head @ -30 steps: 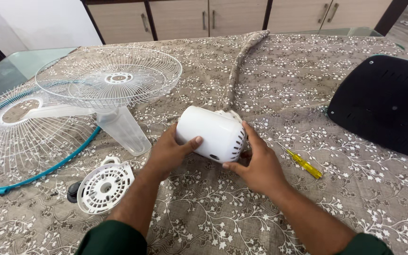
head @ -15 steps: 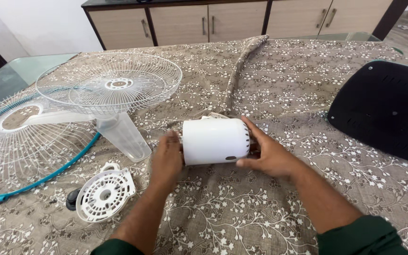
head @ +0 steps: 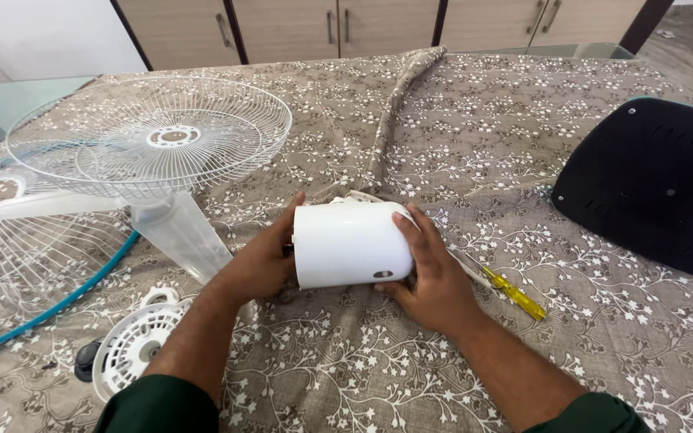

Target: The person reassembles an electric fan motor by attaching white plastic bushings to the shaft, tightening them with a yellow screwdriver, and then fitting the white motor housing over the assembly. The person handles the motor, bushings, and housing, and uses a screwdriver to secure the components.

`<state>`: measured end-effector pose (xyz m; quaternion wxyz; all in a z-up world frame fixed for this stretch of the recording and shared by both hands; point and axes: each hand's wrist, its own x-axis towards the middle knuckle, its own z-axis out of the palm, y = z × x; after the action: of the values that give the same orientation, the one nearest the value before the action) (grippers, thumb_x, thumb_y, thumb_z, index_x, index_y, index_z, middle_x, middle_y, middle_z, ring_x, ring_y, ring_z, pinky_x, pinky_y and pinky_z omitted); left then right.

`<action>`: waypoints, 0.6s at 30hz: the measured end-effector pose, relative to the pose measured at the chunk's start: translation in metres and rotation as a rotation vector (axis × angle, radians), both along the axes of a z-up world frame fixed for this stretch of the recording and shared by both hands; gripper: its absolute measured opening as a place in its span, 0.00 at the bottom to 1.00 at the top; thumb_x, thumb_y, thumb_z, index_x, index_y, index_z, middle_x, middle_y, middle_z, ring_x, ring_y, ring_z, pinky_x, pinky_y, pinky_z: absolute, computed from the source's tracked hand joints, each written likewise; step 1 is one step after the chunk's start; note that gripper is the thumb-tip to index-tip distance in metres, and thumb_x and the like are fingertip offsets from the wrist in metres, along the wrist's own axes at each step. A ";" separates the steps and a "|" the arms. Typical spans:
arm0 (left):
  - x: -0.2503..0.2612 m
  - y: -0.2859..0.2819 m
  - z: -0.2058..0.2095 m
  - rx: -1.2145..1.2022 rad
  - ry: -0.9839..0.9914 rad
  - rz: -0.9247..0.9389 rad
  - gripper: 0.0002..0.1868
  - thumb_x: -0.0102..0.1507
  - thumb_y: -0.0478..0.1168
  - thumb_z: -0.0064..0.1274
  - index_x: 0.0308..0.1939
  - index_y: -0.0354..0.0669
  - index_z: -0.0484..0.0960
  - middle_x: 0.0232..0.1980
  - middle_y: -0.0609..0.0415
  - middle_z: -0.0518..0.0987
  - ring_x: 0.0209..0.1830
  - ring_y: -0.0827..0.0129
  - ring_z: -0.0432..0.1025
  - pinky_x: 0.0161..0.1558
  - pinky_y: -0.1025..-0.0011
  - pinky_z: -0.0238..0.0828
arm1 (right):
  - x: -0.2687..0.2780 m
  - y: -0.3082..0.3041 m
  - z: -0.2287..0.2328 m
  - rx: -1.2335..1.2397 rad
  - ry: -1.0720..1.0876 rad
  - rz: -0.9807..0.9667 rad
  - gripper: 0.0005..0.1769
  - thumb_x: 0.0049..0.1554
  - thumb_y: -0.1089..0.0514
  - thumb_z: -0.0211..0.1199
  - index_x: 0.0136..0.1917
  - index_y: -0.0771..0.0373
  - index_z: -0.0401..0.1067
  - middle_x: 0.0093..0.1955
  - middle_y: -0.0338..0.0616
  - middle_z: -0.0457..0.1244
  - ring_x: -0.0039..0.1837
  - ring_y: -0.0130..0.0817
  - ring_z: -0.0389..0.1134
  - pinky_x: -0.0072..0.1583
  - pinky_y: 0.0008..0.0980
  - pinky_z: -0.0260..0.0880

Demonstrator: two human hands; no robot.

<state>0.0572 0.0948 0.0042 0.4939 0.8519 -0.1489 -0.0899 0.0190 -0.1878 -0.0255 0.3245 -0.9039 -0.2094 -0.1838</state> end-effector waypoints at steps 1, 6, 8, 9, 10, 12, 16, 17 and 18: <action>0.001 -0.002 -0.001 -0.006 -0.009 0.010 0.46 0.65 0.37 0.51 0.81 0.59 0.40 0.78 0.45 0.63 0.76 0.60 0.61 0.71 0.62 0.60 | 0.001 0.001 -0.001 0.009 0.024 0.001 0.62 0.43 0.40 0.78 0.80 0.38 0.43 0.85 0.54 0.43 0.69 0.52 0.67 0.65 0.46 0.74; 0.002 -0.012 -0.003 -0.208 -0.011 0.082 0.37 0.66 0.38 0.48 0.78 0.53 0.54 0.74 0.47 0.70 0.73 0.59 0.67 0.69 0.63 0.63 | 0.001 0.003 -0.001 0.001 -0.014 -0.018 0.65 0.37 0.37 0.79 0.77 0.40 0.42 0.81 0.58 0.45 0.65 0.56 0.68 0.61 0.47 0.74; 0.000 -0.018 -0.005 -0.183 0.027 0.243 0.32 0.63 0.37 0.51 0.73 0.52 0.67 0.67 0.50 0.79 0.68 0.60 0.74 0.67 0.63 0.69 | 0.000 0.005 -0.001 0.001 -0.067 -0.017 0.63 0.39 0.38 0.79 0.77 0.42 0.43 0.80 0.60 0.48 0.65 0.58 0.68 0.61 0.47 0.75; 0.000 -0.019 -0.005 -0.145 -0.027 0.248 0.30 0.62 0.39 0.53 0.70 0.52 0.69 0.64 0.52 0.81 0.67 0.61 0.75 0.66 0.63 0.70 | 0.000 0.005 -0.001 -0.003 -0.072 -0.020 0.63 0.40 0.39 0.79 0.77 0.43 0.43 0.80 0.61 0.48 0.66 0.58 0.68 0.60 0.47 0.75; -0.001 -0.020 -0.005 -0.106 -0.081 0.252 0.29 0.61 0.41 0.55 0.67 0.52 0.71 0.62 0.54 0.83 0.65 0.62 0.77 0.66 0.63 0.71 | -0.001 0.006 -0.001 -0.006 -0.078 -0.023 0.62 0.41 0.39 0.79 0.77 0.44 0.43 0.79 0.62 0.49 0.66 0.59 0.67 0.60 0.47 0.75; -0.002 -0.021 -0.006 0.060 -0.267 0.268 0.31 0.57 0.44 0.61 0.64 0.52 0.72 0.57 0.54 0.83 0.63 0.61 0.77 0.67 0.59 0.67 | -0.002 0.006 -0.001 -0.002 -0.154 0.003 0.61 0.42 0.41 0.79 0.77 0.45 0.43 0.79 0.64 0.50 0.65 0.58 0.69 0.58 0.45 0.76; -0.004 -0.023 -0.020 0.264 -0.652 0.282 0.39 0.50 0.48 0.69 0.63 0.50 0.69 0.55 0.52 0.81 0.61 0.57 0.73 0.65 0.52 0.53 | -0.004 0.007 -0.002 0.015 -0.223 0.034 0.58 0.47 0.46 0.78 0.78 0.46 0.42 0.79 0.64 0.51 0.61 0.52 0.72 0.54 0.42 0.79; -0.003 -0.022 -0.023 0.236 -0.717 0.281 0.40 0.50 0.48 0.69 0.63 0.49 0.68 0.56 0.51 0.81 0.62 0.57 0.74 0.64 0.51 0.53 | -0.004 0.008 -0.002 0.017 -0.223 0.032 0.59 0.47 0.46 0.78 0.78 0.47 0.42 0.78 0.64 0.52 0.60 0.52 0.73 0.53 0.42 0.79; -0.001 -0.021 -0.026 0.222 -0.666 0.281 0.41 0.50 0.47 0.69 0.64 0.49 0.67 0.57 0.51 0.81 0.62 0.56 0.73 0.64 0.51 0.52 | -0.003 0.008 -0.001 0.020 -0.222 0.030 0.59 0.46 0.47 0.78 0.78 0.47 0.42 0.78 0.64 0.52 0.59 0.52 0.73 0.52 0.42 0.79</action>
<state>0.0557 0.0737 -0.0219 0.3304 0.8950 -0.1725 0.2450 0.0156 -0.1795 -0.0269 0.3111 -0.8714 -0.2560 -0.2800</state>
